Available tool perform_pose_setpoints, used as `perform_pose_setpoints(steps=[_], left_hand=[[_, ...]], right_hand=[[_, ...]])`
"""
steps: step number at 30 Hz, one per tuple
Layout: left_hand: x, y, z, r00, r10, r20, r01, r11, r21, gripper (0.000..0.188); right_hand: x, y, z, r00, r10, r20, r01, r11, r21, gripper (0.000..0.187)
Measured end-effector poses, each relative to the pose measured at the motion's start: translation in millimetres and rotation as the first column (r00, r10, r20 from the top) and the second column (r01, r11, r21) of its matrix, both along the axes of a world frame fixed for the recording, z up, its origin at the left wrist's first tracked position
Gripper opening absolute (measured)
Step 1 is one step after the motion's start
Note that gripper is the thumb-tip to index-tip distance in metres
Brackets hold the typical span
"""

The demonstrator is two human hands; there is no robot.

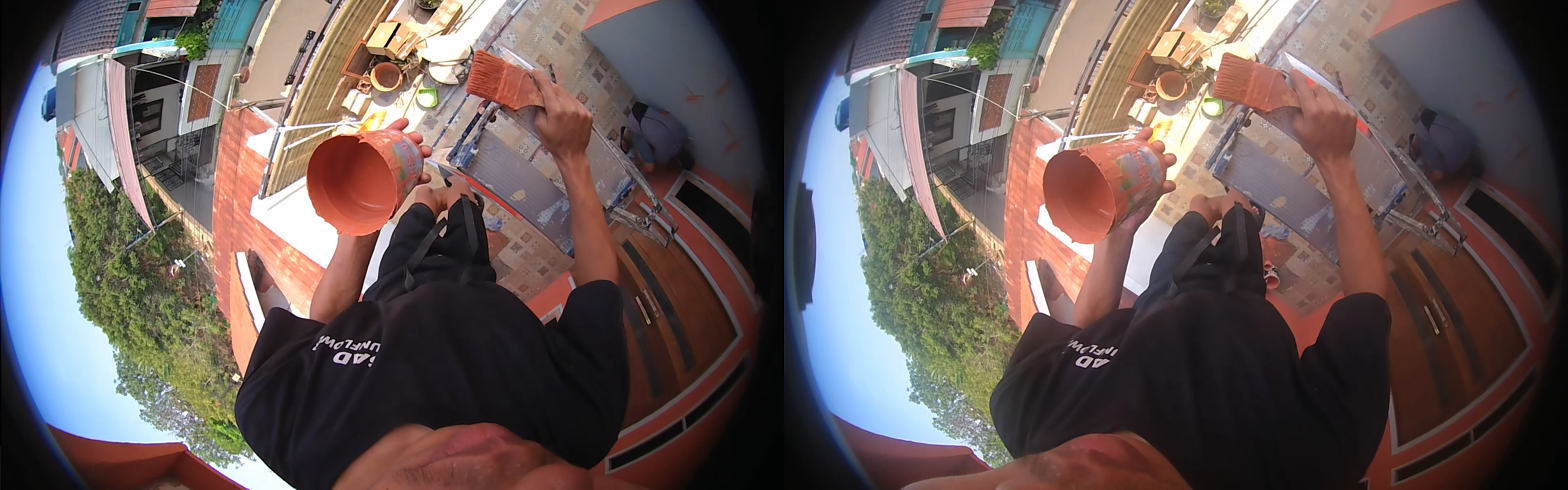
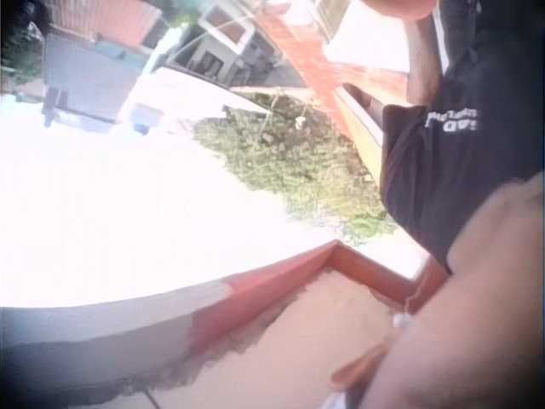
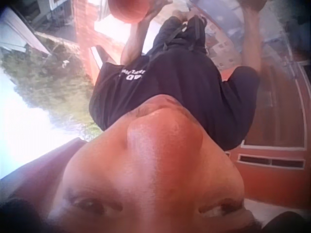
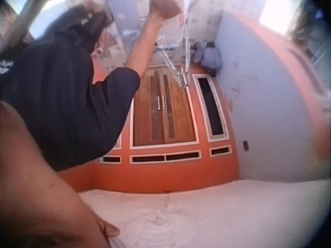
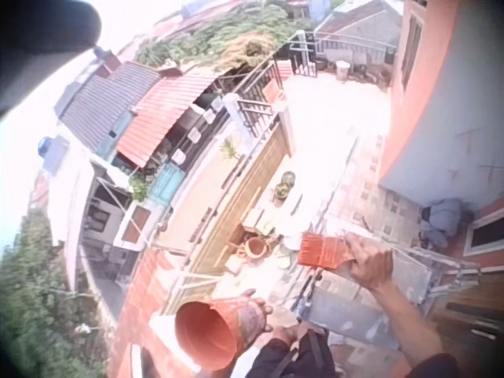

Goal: The person paints a curved ceiling or overhang on a rooftop terrace using a paintbrush and a small container of reddish paint. They repeatedly dip the brush into the container and apply paint to the surface, working in sections.

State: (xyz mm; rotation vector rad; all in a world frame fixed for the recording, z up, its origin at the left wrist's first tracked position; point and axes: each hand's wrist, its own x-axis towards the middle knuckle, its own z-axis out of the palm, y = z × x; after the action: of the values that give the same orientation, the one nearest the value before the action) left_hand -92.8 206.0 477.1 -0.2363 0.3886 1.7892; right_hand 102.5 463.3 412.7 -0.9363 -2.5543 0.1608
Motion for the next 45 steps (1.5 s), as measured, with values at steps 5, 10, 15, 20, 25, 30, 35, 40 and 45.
perform_pose_setpoints(steps=[5,10,15,20,25,30,35,40,45], left_hand=[[0,5,19,0.998,-0.043,0.040,0.044,0.999,-0.027,0.077],[-3,7,30,0.997,-0.076,0.029,0.076,0.997,-0.009,0.075],[-5,6,37,0.997,-0.073,0.038,0.074,0.997,-0.032,0.072],[-6,-3,45,0.995,-0.087,0.045,0.089,0.995,-0.040,0.071],[-6,-9,49,0.997,-0.069,0.016,0.070,0.996,-0.051,0.071],[0,-9,56,0.998,-0.065,0.015,0.065,0.997,-0.044,0.070],[4,0,66,0.997,-0.073,0.002,0.073,0.996,-0.058,0.067],[6,7,75,0.998,-0.058,-0.016,0.057,0.997,-0.053,0.063],[2,10,83,0.999,-0.046,-0.003,0.046,0.999,-0.018,0.063]], right_hand=[[0,1,-1,1.000,-0.018,-0.022,0.017,1.000,-0.019,0.046],[-1,0,0,1.000,-0.024,-0.014,0.023,0.999,-0.036,0.044],[0,-1,2,0.999,-0.033,0.006,0.034,0.999,-0.042,0.044],[0,0,2,0.999,-0.032,-0.008,0.032,0.998,-0.053,0.044],[0,-1,1,0.999,-0.042,0.022,0.043,0.998,-0.047,0.043],[-1,-2,2,0.999,-0.045,0.022,0.046,0.998,-0.051,0.042],[-2,-3,3,0.996,-0.057,0.065,0.060,0.998,-0.036,0.041],[-1,-2,4,0.996,-0.044,0.074,0.047,0.998,-0.043,0.038],[-1,-1,3,0.994,-0.038,0.105,0.043,0.998,-0.046,0.039]])
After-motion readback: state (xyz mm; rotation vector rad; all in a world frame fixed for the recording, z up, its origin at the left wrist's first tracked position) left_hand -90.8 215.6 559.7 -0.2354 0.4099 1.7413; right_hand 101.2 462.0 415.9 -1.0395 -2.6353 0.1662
